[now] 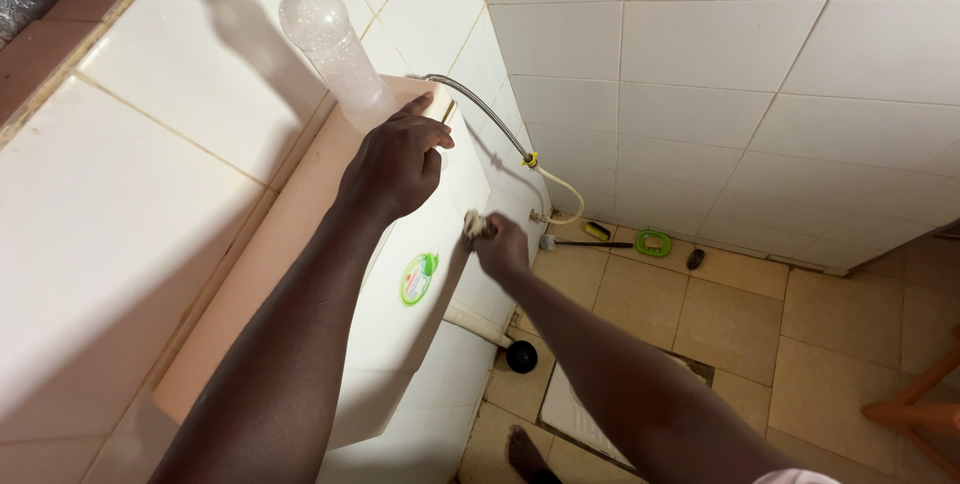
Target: Scrubbing a tiled bathroom wall and fixture using a rag and water from a plastic bottle.
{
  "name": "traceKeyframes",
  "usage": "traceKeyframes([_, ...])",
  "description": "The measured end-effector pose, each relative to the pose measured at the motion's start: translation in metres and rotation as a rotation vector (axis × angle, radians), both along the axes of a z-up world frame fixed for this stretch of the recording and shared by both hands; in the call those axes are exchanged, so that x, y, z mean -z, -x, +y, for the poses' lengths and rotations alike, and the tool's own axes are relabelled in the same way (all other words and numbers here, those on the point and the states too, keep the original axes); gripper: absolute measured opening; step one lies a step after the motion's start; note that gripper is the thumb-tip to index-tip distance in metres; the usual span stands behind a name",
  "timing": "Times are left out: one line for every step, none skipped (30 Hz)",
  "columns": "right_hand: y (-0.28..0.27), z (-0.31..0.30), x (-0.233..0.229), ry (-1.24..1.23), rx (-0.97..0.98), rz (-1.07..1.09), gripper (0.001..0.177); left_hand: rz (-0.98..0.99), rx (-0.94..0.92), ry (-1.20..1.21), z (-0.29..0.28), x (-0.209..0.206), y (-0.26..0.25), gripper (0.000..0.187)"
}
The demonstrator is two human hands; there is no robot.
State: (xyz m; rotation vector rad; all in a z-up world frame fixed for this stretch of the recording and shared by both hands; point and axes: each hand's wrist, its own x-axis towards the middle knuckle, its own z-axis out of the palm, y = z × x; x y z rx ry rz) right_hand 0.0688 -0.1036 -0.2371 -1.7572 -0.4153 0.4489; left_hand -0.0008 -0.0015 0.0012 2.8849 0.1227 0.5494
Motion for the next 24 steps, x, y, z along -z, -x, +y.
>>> traceKeyframes([0.011,-0.002,0.004,0.0,0.002,0.001,0.019,0.001,0.002,0.0,0.001,0.0,0.0,0.024])
traceKeyframes([0.021,-0.005,0.009,0.017,-0.009,0.045,0.019,-0.007,0.006,-0.009,0.001,0.001,0.0,0.024])
traceKeyframes([0.032,-0.007,0.014,0.034,-0.02,0.088,0.018,-0.015,0.011,-0.018,0.002,0.001,0.0,0.024])
traceKeyframes([0.039,-0.01,0.007,0.034,-0.016,0.086,0.018,-0.017,0.015,-0.017,0.003,0.002,-0.001,0.024])
traceKeyframes([0.045,-0.012,0.0,0.037,-0.033,0.108,0.018,-0.008,0.012,-0.023,0.004,0.002,-0.002,0.025])
traceKeyframes([0.053,-0.015,-0.007,0.04,-0.052,0.132,0.018,0.004,0.006,-0.029,0.005,0.003,-0.002,0.025])
traceKeyframes([0.055,-0.017,-0.014,0.04,-0.05,0.131,0.018,0.003,0.008,-0.029,0.004,0.003,-0.001,0.025])
traceKeyframes([0.057,-0.019,-0.022,0.035,-0.071,0.149,0.018,0.005,0.004,-0.025,0.003,0.002,-0.001,0.025])
traceKeyframes([0.059,-0.02,-0.029,0.03,-0.093,0.167,0.018,0.007,0.0,-0.021,0.003,0.002,-0.001,0.025])
traceKeyframes([0.054,-0.018,-0.034,0.031,-0.09,0.167,0.018,0.007,0.003,-0.02,0.004,0.003,-0.001,0.025])
traceKeyframes([0.049,-0.017,-0.039,-0.022,-0.091,0.166,0.02,-0.001,0.01,-0.021,0.004,0.004,-0.002,0.025])
traceKeyframes([0.045,-0.016,-0.044,-0.075,-0.094,0.164,0.022,-0.009,0.016,-0.022,0.005,0.005,-0.002,0.025])
traceKeyframes([0.037,-0.015,-0.051,-0.073,-0.092,0.165,0.022,-0.008,0.017,-0.02,0.004,0.004,-0.003,0.025])
traceKeyframes([0.03,-0.012,-0.059,-0.114,-0.068,0.094,0.023,-0.006,0.016,-0.022,0.004,0.003,-0.002,0.025])
traceKeyframes([0.023,-0.009,-0.066,-0.154,-0.045,0.023,0.024,-0.003,0.015,-0.024,0.004,0.003,-0.002,0.025])
traceKeyframes([0.021,-0.01,-0.064,-0.153,-0.047,0.025,0.024,-0.001,0.012,-0.023,0.003,0.003,-0.001,0.025])
traceKeyframes([0.019,-0.011,-0.062,-0.148,-0.03,-0.065,0.025,-0.006,0.01,-0.013,0.002,0.002,0.0,0.024])
traceKeyframes([0.017,-0.01,-0.06,-0.146,-0.013,-0.155,0.025,-0.013,0.009,-0.008,0.002,0.001,0.0,0.024])
traceKeyframes([0.015,-0.007,-0.046,-0.148,-0.015,-0.155,0.025,-0.013,0.007,-0.009,0.002,0.001,0.0,0.024])
traceKeyframes([0.012,-0.005,-0.032,-0.109,-0.011,-0.187,0.025,-0.005,0.004,-0.017,0.002,0.001,-0.001,0.024])
traceKeyframes([0.009,-0.002,-0.018,-0.069,-0.007,-0.22,0.025,0.002,0.001,-0.024,0.002,0.002,-0.001,0.024])
traceKeyframes([0.013,-0.004,-0.013,-0.068,-0.007,-0.22,0.025,0.001,0.001,-0.022,0.002,0.001,-0.002,0.024])
traceKeyframes([0.016,-0.006,-0.008,-0.008,-0.013,-0.142,0.023,-0.001,0.002,-0.018,0.003,0.0,-0.002,0.024])
traceKeyframes([0.022,-0.009,-0.002,0.055,-0.024,-0.061,0.022,-0.002,-0.003,-0.011,0.003,0.001,0.0,0.024])
